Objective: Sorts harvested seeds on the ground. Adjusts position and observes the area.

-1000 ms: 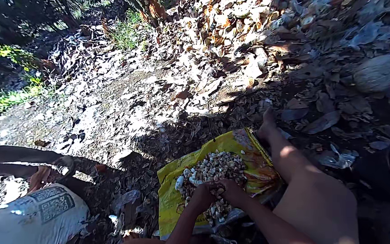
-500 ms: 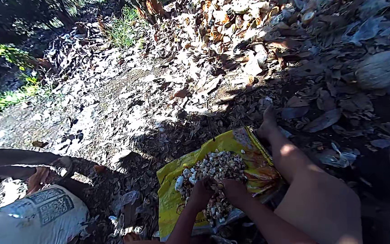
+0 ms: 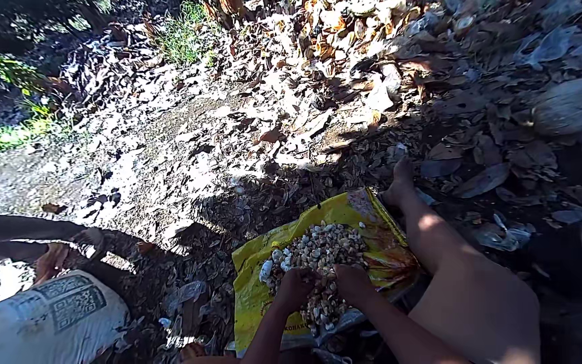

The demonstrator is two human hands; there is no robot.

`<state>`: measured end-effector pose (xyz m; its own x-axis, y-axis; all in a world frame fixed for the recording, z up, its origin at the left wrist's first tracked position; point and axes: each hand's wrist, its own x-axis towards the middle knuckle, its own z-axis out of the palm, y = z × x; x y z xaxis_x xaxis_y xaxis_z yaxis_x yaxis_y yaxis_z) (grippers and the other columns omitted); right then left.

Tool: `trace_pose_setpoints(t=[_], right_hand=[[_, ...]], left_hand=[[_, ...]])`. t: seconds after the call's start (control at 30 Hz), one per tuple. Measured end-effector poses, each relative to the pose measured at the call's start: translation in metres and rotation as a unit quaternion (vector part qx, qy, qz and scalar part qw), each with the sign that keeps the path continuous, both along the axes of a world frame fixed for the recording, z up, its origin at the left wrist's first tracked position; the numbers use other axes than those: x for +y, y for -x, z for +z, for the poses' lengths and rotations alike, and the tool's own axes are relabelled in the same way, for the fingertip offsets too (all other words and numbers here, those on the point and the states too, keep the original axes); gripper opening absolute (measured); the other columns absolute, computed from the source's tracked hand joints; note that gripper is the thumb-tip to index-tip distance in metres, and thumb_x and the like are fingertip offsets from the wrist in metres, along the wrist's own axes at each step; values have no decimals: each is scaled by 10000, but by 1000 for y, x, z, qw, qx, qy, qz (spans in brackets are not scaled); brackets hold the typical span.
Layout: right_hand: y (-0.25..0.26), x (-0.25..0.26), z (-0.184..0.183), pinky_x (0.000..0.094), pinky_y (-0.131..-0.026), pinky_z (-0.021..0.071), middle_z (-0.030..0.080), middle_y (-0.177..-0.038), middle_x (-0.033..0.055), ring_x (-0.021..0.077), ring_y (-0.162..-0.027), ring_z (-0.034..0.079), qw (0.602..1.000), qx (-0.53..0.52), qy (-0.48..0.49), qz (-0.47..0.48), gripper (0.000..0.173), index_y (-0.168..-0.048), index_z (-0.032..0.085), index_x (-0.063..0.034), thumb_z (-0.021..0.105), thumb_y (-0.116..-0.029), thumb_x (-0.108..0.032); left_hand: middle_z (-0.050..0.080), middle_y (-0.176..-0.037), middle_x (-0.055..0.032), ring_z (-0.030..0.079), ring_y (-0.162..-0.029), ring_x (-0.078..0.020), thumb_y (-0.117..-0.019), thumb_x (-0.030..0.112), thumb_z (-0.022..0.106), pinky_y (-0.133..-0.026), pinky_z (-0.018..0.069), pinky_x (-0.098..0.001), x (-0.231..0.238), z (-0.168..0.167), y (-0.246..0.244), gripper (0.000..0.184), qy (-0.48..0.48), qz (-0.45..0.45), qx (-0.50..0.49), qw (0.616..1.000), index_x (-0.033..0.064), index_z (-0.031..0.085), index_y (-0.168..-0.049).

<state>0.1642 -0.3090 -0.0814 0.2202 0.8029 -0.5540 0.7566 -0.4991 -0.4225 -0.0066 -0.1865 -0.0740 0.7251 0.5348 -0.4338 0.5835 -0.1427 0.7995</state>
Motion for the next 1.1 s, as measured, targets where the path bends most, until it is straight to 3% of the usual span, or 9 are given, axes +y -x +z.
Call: trace_pose_setpoints(t=[0.2,0.37,0.5,0.6,0.67,0.77,1.1], right_hand=[[-3,0,-7,591,-1043,463,724,-1143,171,350,-1128,680,999,-36,16,-15,277,-1164,669,-36,488,-1036,-202],[-9,-3,-12,590,-1020,482,718,-1167,172,353,-1132,681,998,-53,28,-15,267,-1195,657,-44,481,-1030,-159],[-6,-1,-13,605,-1037,463,719,-1165,172,356,-1133,678,998,-57,19,-4,264,-1192,671,-53,487,-1028,-146],[4,-1,-14,632,-1040,452,725,-1157,182,369,-1120,684,998,-64,-1,29,255,-1186,681,-38,512,-1015,-123],[11,-2,-10,645,-1038,451,720,-1141,211,398,-1104,682,997,-60,-12,55,243,-1184,676,-3,550,-992,-81],[19,-2,-8,611,-1047,458,734,-1104,195,377,-1084,694,994,-76,-29,72,223,-1137,689,3,540,-1000,-91],[23,-3,-9,602,-1083,428,734,-1122,170,348,-1103,692,990,-94,-14,103,229,-1164,672,-21,524,-996,-70]], left_hand=[[769,-1028,52,720,-907,-70,-930,200,746,-884,602,-334,3,-2,7,142,-17,-11,24,1000,156,780,-1061],[757,-1050,16,706,-958,-117,-899,278,758,-907,575,-419,13,-11,18,203,-61,-76,122,988,173,777,-1070],[626,-1396,-63,571,-1315,-203,-895,371,743,-1123,457,-457,9,-12,15,500,-122,-130,153,972,167,671,-1346],[512,-1534,-5,460,-1428,-207,-988,455,611,-1176,392,-479,-3,-8,0,514,-172,-113,113,972,233,585,-1451],[483,-1563,10,436,-1447,-207,-1034,454,530,-1180,371,-511,-13,-5,-11,467,-190,-127,95,969,247,591,-1448],[456,-1588,8,382,-1483,-222,-1071,394,450,-1204,300,-546,-24,-3,-24,421,-193,-175,138,956,194,632,-1394],[562,-1483,-33,435,-1448,-272,-1102,363,376,-1152,316,-648,-26,-17,-19,422,-193,-240,229,924,120,625,-1341]])
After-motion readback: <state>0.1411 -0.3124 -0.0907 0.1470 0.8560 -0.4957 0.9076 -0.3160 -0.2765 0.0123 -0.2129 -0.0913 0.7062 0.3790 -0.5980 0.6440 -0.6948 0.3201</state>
